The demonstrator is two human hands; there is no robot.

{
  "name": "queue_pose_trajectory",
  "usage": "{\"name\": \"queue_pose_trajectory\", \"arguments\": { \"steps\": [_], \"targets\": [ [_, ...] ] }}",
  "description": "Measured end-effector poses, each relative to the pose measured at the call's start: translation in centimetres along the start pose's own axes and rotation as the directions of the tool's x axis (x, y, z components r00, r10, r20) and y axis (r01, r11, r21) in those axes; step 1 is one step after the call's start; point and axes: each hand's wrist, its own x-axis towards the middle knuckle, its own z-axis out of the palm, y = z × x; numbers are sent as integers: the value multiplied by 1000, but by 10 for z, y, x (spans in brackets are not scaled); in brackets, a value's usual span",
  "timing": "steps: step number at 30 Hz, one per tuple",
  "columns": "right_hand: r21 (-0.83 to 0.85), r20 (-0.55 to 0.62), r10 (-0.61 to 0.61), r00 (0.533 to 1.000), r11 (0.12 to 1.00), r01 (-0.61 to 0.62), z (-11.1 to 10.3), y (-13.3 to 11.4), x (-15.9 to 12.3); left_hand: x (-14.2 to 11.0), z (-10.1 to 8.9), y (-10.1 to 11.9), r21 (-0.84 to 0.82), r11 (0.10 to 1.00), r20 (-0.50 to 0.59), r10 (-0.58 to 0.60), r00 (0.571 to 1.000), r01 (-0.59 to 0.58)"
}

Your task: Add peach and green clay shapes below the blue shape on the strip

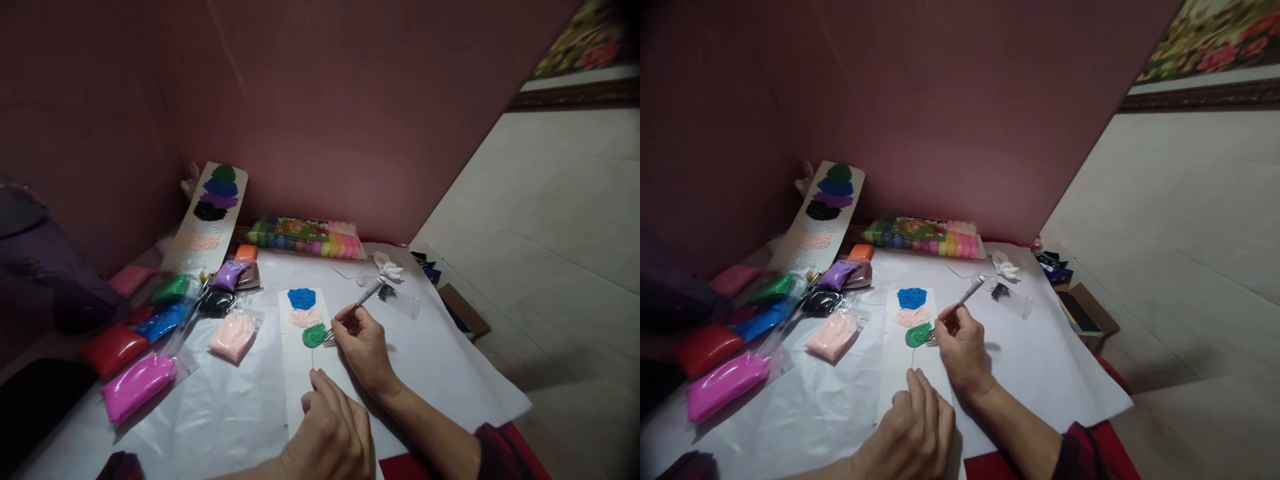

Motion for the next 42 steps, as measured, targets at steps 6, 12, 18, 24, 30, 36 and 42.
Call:
{"name": "queue_pose_trajectory", "arguments": {
  "steps": [6,12,18,24,30,36,42],
  "targets": [
    [68,10,55,998,996,-55,5,-3,-5,0,1,0,-12,1000,5,1,1000,-1],
    [61,3,104,995,993,-104,8,-5,-6,0,0,1,-11,1000,-15,-24,1000,24],
    [-51,10,115,993,992,-114,9,-10,-8,0,-1,1,-12,1000,-8,-18,1000,18],
    [-148,32,89,996,986,-83,5,-15,-10,0,-2,0,-32,999,13,-14,1000,15],
    [-159,22,49,999,986,-45,2,-12,-9,0,-1,-1,-25,1000,9,3,1000,-3],
    [-228,-28,24,999,973,-29,-3,-9,-6,1,-1,-1,-14,1000,6,-4,1000,4],
    [-157,-74,42,996,986,-53,-3,-4,-6,1,-1,-1,-27,1000,13,-8,1000,9]
  ]
}}
